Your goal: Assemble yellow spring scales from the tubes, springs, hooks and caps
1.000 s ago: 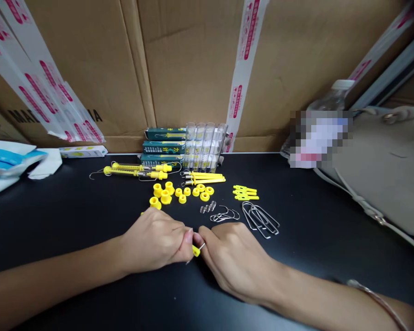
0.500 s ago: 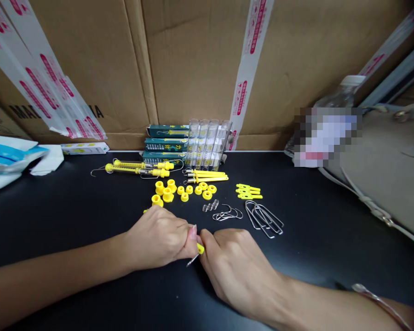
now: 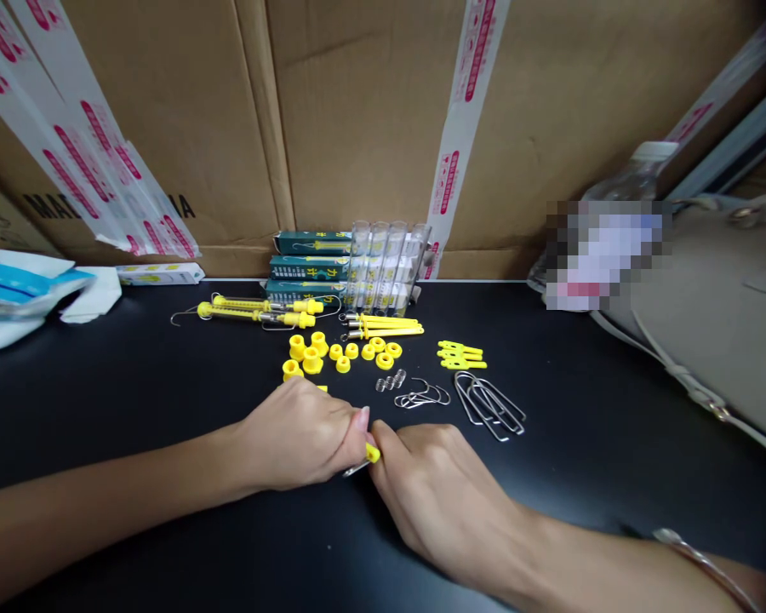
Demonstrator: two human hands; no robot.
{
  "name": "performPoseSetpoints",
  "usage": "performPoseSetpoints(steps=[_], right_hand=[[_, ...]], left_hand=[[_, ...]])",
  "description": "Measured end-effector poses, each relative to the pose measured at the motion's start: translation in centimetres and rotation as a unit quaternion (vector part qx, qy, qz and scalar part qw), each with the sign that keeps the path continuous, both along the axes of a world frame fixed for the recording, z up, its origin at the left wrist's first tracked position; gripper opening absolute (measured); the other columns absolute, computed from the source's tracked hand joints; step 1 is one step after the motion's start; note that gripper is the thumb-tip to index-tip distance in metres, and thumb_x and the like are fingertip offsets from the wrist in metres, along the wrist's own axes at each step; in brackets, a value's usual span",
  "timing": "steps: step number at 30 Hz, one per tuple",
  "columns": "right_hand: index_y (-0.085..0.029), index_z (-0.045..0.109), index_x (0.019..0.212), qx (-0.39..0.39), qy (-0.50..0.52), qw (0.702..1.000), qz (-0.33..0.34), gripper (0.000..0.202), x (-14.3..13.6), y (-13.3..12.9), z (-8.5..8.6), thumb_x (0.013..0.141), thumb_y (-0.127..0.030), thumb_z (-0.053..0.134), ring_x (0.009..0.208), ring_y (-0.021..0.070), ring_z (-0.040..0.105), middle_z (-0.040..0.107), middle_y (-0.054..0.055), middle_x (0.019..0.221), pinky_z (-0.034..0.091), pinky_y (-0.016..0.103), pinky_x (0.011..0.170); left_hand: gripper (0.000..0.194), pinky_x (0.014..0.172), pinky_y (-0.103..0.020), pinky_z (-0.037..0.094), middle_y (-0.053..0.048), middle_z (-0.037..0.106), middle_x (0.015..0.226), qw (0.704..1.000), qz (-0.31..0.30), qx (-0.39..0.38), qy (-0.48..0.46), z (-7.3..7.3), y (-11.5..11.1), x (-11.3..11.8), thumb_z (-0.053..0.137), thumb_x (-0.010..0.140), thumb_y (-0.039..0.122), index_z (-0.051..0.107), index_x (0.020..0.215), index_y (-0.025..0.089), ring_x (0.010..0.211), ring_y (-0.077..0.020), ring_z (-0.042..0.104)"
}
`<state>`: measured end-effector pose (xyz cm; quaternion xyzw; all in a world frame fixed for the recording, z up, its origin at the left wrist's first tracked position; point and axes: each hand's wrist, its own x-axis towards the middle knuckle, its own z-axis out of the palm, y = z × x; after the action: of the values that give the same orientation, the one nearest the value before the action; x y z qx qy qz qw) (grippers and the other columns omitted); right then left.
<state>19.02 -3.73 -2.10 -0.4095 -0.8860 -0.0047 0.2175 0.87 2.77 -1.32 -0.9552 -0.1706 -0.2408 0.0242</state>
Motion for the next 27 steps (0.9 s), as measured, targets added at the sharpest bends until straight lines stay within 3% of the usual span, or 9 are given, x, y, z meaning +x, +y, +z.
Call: performPoseSetpoints(steps=[4,10,13,18,21,27], right_hand=[[-0.016,0.056,0.079,-0.013,0.007,1.000,-0.003,0.036,0.4,0.2,0.2,0.101,-0.011,0.028,0.042,0.0141,0.045,0.058,0.000,0.056,0.027,0.031,0.047],[-0.019,0.051,0.074,0.007,0.032,0.999,0.018,0.041,1.1,0.5,0.5,0.106,-0.016,0.026,0.044,0.0129,0.039,0.052,-0.002,0.057,0.026,0.030,0.047],[-0.019,0.050,0.072,0.026,0.071,0.997,0.008,0.039,1.4,0.6,0.7,0.106,-0.018,0.031,0.047,0.0118,0.041,0.051,-0.003,0.058,0.027,0.028,0.048],[-0.020,0.050,0.073,-0.072,0.181,0.980,-0.034,0.032,1.7,0.8,0.8,0.104,-0.026,0.044,0.046,0.0093,0.041,0.045,-0.007,0.056,0.031,0.023,0.048],[-0.020,0.050,0.077,-0.141,0.186,0.972,-0.032,0.029,1.6,0.7,0.6,0.104,-0.026,0.040,0.050,0.0108,0.046,0.050,-0.005,0.061,0.034,0.023,0.051],[-0.023,0.037,0.076,-0.113,0.149,0.982,0.004,0.030,1.5,0.6,0.3,0.104,-0.019,0.027,0.049,0.0123,0.043,0.047,-0.004,0.062,0.033,0.024,0.050]], left_hand=[[0.045,0.052,-0.025,0.043,0.001,0.056,0.058,1.000,-0.016,-0.014,0.002,0.7,-0.1,0.0,0.022,0.101,0.012,0.054,0.069,0.018,0.049,-0.0130,0.053],[0.026,0.062,-0.034,0.049,-0.006,0.057,0.069,0.998,-0.057,0.019,0.017,1.3,-0.6,-0.4,0.032,0.089,0.013,0.055,0.077,0.017,0.063,-0.0213,0.052],[0.025,0.071,-0.035,0.050,-0.008,0.060,0.078,0.998,-0.052,0.031,0.033,1.2,-0.8,-0.4,0.034,0.096,0.010,0.057,0.087,0.013,0.073,-0.0226,0.055],[0.035,0.062,-0.031,0.043,-0.004,0.055,0.071,0.999,-0.025,0.038,0.028,1.0,-0.6,-0.6,0.029,0.104,0.015,0.053,0.078,0.017,0.065,-0.0192,0.049],[0.041,0.053,-0.031,0.036,-0.001,0.051,0.063,0.997,-0.014,0.062,0.033,1.0,-0.5,-0.7,0.026,0.104,0.015,0.049,0.071,0.019,0.057,-0.0177,0.044],[0.044,0.046,-0.031,0.031,0.002,0.051,0.057,0.997,-0.011,0.056,0.048,1.3,-0.7,-0.7,0.023,0.106,0.020,0.046,0.069,0.020,0.048,-0.0151,0.045]])
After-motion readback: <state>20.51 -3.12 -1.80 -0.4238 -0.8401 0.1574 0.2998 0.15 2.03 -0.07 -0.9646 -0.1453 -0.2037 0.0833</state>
